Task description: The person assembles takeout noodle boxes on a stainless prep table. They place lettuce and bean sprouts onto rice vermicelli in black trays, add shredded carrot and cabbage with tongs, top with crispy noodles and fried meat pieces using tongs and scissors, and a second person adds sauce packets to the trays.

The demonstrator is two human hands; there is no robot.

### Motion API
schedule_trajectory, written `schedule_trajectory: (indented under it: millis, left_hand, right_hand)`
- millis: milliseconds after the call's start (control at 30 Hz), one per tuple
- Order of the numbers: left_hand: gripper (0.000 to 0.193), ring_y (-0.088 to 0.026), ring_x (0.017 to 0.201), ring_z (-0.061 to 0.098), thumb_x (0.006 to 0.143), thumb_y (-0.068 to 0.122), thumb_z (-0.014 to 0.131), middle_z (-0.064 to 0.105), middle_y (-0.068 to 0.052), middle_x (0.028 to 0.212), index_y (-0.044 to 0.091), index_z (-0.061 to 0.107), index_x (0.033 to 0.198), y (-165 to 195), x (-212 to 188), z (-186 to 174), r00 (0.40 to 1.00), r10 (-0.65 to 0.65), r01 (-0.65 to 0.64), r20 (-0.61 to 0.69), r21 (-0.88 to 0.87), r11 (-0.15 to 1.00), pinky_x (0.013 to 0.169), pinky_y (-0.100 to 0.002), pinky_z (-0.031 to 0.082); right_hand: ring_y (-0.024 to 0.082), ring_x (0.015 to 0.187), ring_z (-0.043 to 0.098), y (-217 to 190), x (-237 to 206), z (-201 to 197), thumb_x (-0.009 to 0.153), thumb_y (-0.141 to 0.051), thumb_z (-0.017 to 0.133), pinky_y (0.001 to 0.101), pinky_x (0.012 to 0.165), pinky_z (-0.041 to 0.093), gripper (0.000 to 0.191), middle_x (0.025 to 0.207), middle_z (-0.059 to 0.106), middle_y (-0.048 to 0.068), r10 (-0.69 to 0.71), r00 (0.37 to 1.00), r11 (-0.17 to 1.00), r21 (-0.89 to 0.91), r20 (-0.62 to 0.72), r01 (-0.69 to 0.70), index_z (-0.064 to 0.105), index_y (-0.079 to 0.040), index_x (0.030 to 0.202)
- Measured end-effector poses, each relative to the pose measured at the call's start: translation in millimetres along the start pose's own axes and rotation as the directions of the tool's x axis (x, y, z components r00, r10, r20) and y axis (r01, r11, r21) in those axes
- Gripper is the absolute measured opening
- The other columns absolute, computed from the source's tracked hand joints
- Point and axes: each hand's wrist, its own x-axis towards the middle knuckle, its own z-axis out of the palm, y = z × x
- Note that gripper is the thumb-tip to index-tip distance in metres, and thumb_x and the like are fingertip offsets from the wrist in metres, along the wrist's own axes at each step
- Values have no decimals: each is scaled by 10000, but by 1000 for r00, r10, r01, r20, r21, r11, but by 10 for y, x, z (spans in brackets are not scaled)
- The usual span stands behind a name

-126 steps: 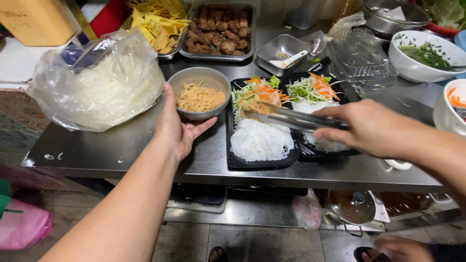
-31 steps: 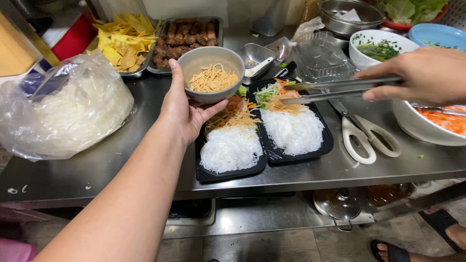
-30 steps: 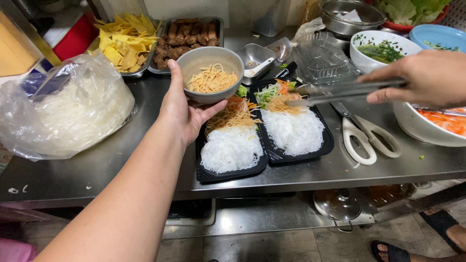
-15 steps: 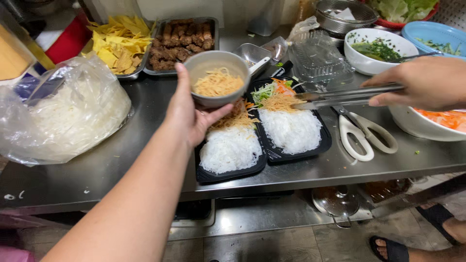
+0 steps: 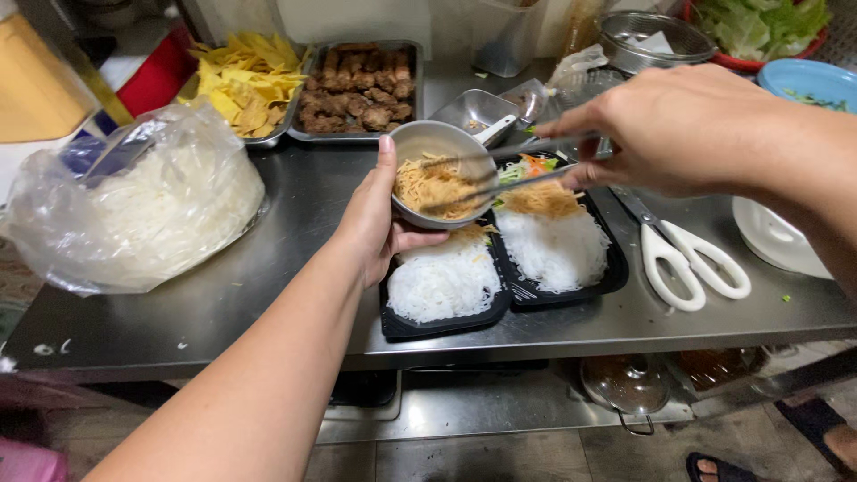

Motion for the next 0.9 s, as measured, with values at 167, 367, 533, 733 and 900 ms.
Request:
schedule_trajectory:
  millis: [167, 367, 533, 733, 900]
  left_hand:
    - [827, -294, 1101, 753, 879, 722, 309, 664, -159, 1329, 172, 429, 1484, 27, -62, -157, 1000, -22, 22, 6, -36, 999, 753, -383, 696]
    - [879, -314, 1170, 731, 902, 752, 310, 635, -213, 1375, 103, 437, 1481, -67, -35, -369, 995, -60, 50, -79, -123, 991, 774, -387, 644]
    - [879, -343, 1177, 712, 888, 751, 359, 600, -212, 1400, 101, 406, 1478, -113, 139, -577, 983, -63, 19, -172, -250, 968, 786, -426, 665]
    - [832, -347, 1112, 746, 902, 727, 350, 628, -198, 1379, 123, 408, 1471, -145, 172, -932, 914, -87, -28, -396, -276, 961, 775, -437, 678]
    - [789, -326, 1068, 765, 945, 688, 309, 668, -184, 1342, 93, 435, 1449, -163, 171, -1058, 900, -100, -27, -423, -283, 959, 743, -426, 651]
  right_hand:
    - [310, 862, 750, -335, -17, -311, 933, -543, 614, 440, 854, 584, 527, 897, 790, 121, -59, 998, 995, 84, -31, 62, 610, -314, 1407]
    - [211, 729, 695, -302, 135, -9, 981, -465, 614, 368, 723, 566, 431, 891, 770, 68, -41, 998, 905, 425, 55, 14, 728, -241, 1331]
    - [128, 621, 583, 183, 371, 486, 990, -332, 603, 316, 558, 513, 391, 818, 745, 43, -128, 988, 410, 912, 82, -22, 750, -127, 1289]
    - [156, 663, 628, 95, 117, 220, 1002, -345, 619, 329, 588, 541, 412, 830, 766, 51, -139, 987, 543, 840, 76, 12, 723, -186, 1367]
    - [218, 914, 731, -572, -135, -238, 869, -564, 665, 402, 835, 559, 523, 966, 816, -34, -183, 983, 929, 329, 19, 166, 663, -395, 1364]
